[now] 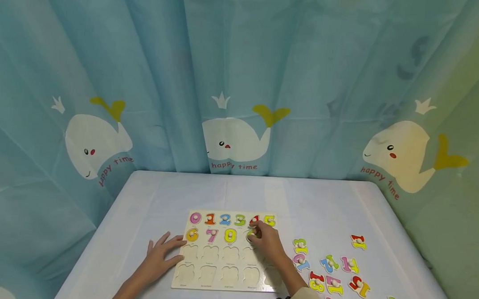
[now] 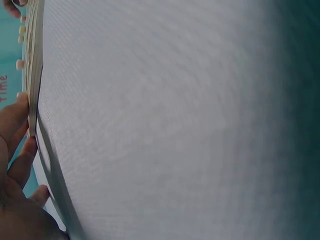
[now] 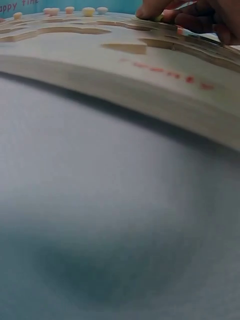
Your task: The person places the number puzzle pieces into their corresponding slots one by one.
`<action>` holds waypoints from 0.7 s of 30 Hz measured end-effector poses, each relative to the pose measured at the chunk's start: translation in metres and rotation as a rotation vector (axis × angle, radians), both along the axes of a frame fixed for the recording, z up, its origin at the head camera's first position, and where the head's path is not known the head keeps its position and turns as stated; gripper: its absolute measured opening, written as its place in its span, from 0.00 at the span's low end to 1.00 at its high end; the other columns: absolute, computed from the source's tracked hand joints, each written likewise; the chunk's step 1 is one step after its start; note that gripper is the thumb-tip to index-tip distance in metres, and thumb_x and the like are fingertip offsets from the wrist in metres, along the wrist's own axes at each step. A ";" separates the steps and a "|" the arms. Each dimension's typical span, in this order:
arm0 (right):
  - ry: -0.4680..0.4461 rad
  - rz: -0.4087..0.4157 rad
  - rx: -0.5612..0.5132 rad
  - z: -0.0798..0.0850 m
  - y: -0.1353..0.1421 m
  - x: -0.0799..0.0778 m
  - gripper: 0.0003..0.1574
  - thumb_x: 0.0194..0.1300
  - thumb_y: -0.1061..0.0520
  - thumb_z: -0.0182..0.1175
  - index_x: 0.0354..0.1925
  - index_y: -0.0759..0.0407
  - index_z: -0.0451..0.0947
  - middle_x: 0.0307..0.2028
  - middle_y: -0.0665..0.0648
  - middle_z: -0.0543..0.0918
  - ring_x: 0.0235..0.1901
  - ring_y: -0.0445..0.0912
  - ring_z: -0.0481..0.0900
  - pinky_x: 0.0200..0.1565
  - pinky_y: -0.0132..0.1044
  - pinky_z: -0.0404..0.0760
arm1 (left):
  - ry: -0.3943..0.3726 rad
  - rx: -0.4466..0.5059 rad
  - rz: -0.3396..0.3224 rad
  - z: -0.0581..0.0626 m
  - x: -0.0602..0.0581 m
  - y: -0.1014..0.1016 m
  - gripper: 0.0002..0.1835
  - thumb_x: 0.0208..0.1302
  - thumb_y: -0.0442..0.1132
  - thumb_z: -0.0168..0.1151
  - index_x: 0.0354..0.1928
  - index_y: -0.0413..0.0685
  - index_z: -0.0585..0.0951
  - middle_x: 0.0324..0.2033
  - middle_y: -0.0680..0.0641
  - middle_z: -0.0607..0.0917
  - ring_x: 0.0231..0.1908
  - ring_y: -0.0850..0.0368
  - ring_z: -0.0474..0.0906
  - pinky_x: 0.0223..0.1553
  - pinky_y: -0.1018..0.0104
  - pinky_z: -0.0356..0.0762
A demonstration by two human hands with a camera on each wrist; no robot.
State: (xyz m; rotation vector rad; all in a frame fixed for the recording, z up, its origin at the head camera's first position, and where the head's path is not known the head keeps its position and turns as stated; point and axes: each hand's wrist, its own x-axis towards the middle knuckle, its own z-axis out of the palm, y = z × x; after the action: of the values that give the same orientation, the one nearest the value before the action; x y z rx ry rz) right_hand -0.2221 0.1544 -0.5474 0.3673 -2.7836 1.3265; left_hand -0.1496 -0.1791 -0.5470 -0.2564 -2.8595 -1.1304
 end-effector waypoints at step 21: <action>0.113 0.059 0.146 0.015 -0.006 -0.001 0.17 0.58 0.62 0.63 0.48 0.61 0.78 0.21 0.44 0.66 0.22 0.38 0.63 0.24 0.33 0.66 | 0.000 -0.011 -0.001 0.000 0.000 0.000 0.19 0.55 0.43 0.69 0.50 0.52 0.81 0.56 0.42 0.77 0.64 0.33 0.55 0.56 0.25 0.28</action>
State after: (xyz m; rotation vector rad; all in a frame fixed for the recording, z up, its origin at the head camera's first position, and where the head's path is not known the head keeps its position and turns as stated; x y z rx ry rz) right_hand -0.2233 0.1481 -0.5323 0.5170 -2.8022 1.0792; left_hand -0.1497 -0.1789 -0.5466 -0.2587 -2.8668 -1.1158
